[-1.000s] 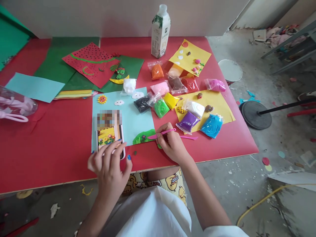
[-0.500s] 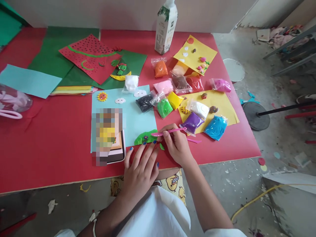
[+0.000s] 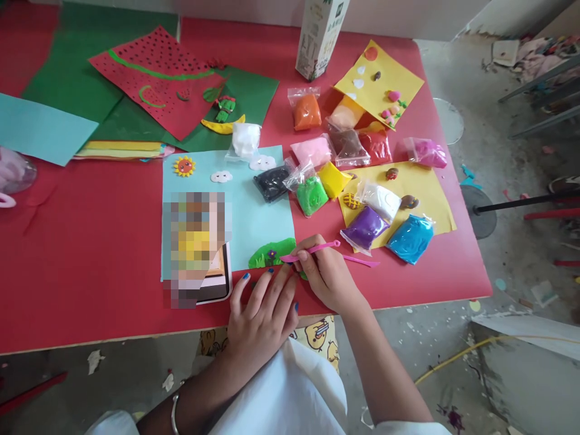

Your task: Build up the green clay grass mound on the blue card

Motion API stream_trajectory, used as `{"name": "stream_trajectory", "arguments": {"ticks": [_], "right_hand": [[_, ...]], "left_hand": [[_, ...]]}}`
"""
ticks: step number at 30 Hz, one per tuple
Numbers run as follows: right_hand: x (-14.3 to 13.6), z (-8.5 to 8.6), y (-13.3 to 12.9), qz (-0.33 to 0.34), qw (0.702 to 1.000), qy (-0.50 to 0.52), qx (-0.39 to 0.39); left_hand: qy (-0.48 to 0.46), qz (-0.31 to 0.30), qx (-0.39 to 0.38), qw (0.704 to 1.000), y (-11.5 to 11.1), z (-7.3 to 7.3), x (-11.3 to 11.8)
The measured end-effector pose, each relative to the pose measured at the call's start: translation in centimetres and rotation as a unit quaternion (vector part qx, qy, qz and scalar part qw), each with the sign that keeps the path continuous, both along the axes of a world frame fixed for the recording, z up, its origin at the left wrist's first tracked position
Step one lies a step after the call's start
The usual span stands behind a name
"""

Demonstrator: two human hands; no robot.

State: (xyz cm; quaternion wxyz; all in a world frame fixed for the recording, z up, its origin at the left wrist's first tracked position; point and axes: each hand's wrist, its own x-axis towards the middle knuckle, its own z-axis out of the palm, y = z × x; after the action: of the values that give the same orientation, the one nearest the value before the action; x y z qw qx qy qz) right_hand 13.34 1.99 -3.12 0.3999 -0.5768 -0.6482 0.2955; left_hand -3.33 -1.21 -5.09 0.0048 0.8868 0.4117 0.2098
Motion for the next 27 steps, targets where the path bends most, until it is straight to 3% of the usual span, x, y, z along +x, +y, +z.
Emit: {"name": "stream_trajectory", "arguments": {"ticks": [27], "right_hand": [[0.06, -0.37, -0.19, -0.012, 1.0, -0.023, 0.005]], "left_hand": [[-0.008, 0.003, 0.004, 1.0, 0.14, 0.01, 0.11]]}}
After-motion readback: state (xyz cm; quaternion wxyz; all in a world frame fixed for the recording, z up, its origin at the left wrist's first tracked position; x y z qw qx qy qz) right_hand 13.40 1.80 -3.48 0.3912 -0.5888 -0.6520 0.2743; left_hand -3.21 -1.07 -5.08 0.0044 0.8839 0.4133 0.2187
